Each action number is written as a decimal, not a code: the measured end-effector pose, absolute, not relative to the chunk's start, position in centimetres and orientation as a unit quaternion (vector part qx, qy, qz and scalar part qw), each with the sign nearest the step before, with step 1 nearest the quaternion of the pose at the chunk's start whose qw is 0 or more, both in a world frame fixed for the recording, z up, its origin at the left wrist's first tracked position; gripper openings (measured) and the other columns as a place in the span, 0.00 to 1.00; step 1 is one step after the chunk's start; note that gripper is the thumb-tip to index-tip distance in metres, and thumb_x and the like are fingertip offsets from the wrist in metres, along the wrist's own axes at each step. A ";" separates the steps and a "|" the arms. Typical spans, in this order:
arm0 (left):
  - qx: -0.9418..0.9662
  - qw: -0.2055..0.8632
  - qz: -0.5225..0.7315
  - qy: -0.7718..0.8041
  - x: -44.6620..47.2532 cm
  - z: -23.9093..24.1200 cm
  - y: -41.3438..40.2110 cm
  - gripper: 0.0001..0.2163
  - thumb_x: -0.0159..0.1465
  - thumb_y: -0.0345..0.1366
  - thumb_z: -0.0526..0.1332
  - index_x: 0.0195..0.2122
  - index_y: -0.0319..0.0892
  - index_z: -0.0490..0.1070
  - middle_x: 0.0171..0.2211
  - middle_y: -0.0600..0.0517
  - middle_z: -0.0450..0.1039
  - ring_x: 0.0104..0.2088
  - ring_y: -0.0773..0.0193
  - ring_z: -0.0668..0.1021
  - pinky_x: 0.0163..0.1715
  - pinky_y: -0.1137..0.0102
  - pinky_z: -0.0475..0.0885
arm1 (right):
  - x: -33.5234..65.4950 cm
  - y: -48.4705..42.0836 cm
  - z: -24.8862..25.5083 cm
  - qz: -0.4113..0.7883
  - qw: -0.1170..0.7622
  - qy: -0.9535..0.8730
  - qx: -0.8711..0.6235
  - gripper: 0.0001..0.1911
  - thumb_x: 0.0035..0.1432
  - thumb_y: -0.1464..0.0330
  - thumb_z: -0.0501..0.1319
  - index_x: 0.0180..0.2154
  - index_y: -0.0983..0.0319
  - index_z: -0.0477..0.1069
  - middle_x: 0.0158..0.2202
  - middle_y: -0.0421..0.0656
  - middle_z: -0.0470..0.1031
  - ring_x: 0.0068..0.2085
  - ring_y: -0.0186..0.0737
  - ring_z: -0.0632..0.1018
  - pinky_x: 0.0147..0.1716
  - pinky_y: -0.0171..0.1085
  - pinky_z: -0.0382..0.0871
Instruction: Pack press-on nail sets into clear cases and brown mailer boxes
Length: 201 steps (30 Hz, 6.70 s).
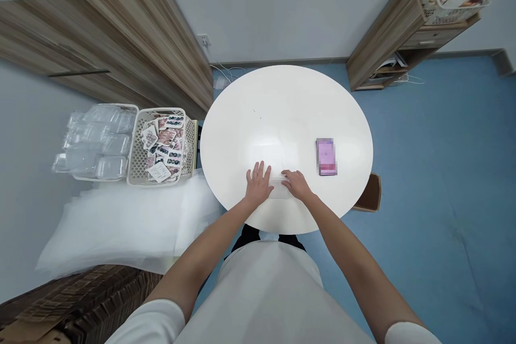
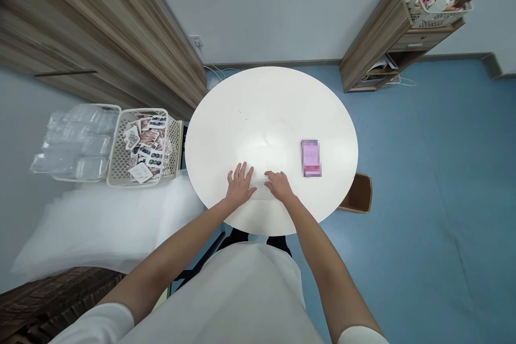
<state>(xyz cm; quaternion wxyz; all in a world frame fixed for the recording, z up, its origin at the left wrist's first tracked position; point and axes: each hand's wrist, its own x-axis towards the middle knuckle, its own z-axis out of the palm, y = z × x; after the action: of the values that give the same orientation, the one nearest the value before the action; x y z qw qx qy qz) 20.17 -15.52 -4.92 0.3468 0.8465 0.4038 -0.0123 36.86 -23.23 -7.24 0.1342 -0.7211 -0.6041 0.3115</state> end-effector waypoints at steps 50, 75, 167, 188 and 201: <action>0.900 0.193 -0.001 0.391 21.2 -6.2 -11.7 0.13 0.60 0.39 0.54 0.45 0.43 0.66 0.49 0.44 0.66 0.51 0.54 0.66 0.52 0.55 0.54 | 37.8 -17.6 -7.0 0.368 -0.029 -0.543 -0.754 0.11 0.55 0.65 0.55 0.42 0.59 0.64 0.42 0.45 0.68 0.40 0.40 0.70 0.33 0.35 0.60; 0.922 0.278 -0.055 0.265 21.9 -8.1 -16.2 0.28 0.53 0.41 0.61 0.56 0.51 0.55 0.57 0.45 0.54 0.57 0.48 0.56 0.55 0.51 0.44 | 32.4 -24.6 -8.6 0.423 0.431 0.084 -0.792 0.37 0.48 0.58 0.59 0.55 0.62 0.45 0.47 0.50 0.66 0.41 0.37 0.74 0.37 0.35 0.72; 0.838 0.442 0.032 0.319 18.4 -8.8 -15.9 0.20 0.51 0.28 0.57 0.47 0.42 0.63 0.55 0.43 0.53 0.56 0.50 0.58 0.48 0.54 0.64 | 35.2 -25.0 -7.9 0.302 0.226 -0.648 -0.662 0.21 0.47 0.69 0.58 0.46 0.61 0.65 0.52 0.53 0.57 0.53 0.52 0.61 0.46 0.49 0.64; 0.716 0.506 0.005 0.480 21.3 -8.7 -13.0 0.09 0.57 0.33 0.53 0.40 0.42 0.62 0.41 0.47 0.63 0.40 0.61 0.69 0.38 0.66 0.68 | 36.3 -20.0 -8.2 0.483 0.237 -0.407 -0.738 0.15 0.56 0.59 0.47 0.40 0.59 0.63 0.39 0.43 0.68 0.37 0.38 0.71 0.33 0.38 0.67; 0.622 0.477 0.022 0.620 22.0 -9.2 -13.5 0.14 0.56 0.40 0.57 0.41 0.40 0.61 0.36 0.46 0.67 0.36 0.60 0.73 0.34 0.66 0.68 | 34.3 -19.3 -9.1 0.308 0.201 -0.301 -0.880 0.28 0.56 0.53 0.46 0.53 0.61 0.52 0.45 0.52 0.65 0.41 0.48 0.72 0.33 0.43 0.66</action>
<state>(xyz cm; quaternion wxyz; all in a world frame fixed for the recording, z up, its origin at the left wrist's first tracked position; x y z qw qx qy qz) 22.04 -13.45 -9.19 0.4770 0.6221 0.6205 0.0216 34.27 -19.25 -9.15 0.2009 -0.8798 -0.3010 0.3082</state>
